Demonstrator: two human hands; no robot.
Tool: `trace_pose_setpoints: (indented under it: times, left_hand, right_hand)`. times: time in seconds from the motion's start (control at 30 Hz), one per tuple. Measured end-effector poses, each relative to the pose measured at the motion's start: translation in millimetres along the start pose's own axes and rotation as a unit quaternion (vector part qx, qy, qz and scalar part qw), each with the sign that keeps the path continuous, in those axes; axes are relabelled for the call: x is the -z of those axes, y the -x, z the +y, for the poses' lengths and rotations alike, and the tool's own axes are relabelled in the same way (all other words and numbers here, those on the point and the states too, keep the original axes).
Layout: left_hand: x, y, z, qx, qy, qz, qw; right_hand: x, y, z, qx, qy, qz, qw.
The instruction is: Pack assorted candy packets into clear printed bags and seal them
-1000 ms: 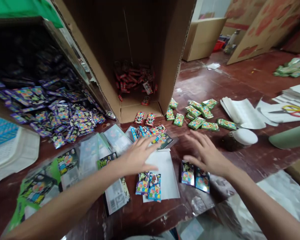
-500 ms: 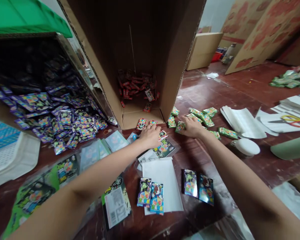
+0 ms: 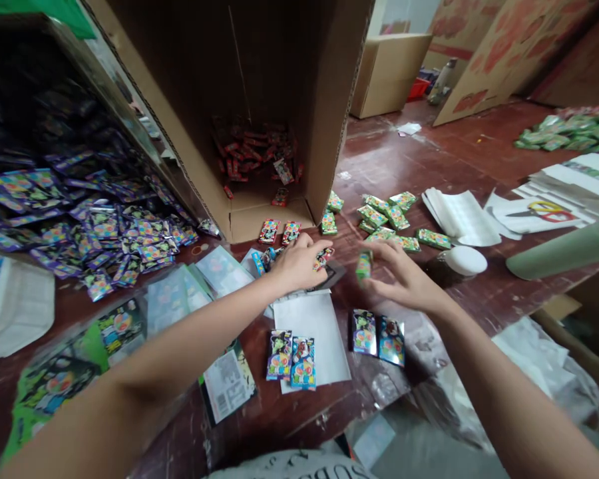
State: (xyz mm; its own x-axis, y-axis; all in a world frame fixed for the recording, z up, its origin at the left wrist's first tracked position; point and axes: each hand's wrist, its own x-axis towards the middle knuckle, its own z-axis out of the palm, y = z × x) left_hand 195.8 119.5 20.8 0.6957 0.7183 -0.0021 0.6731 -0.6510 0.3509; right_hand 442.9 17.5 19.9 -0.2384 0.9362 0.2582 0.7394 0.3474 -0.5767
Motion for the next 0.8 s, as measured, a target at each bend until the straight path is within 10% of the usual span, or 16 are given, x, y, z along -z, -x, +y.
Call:
trace_pose_setpoints:
  times: [0.2, 0.4, 0.6, 0.8]
  left_hand:
    - [-15.2, 86, 46, 0.018, 0.151, -0.057, 0.987]
    - [-30.6, 124, 63, -0.003, 0.078, -0.139, 0.987]
    - [35.7, 151, -6, -0.099, -0.073, -0.182, 0.976]
    - [98.7, 249, -96, -0.104, -0.177, -0.248, 0.947]
  right_hand:
    - [-42, 120, -49, -0.093, -0.185, 0.030, 0.978]
    - [-77, 161, -59, -0.053, -0.039, -0.033, 0.997]
    - [-72, 152, -44, -0.010, 0.116, -0.089, 0.989]
    - [-57, 129, -44, 0.024, 0.173, -0.078, 0.982]
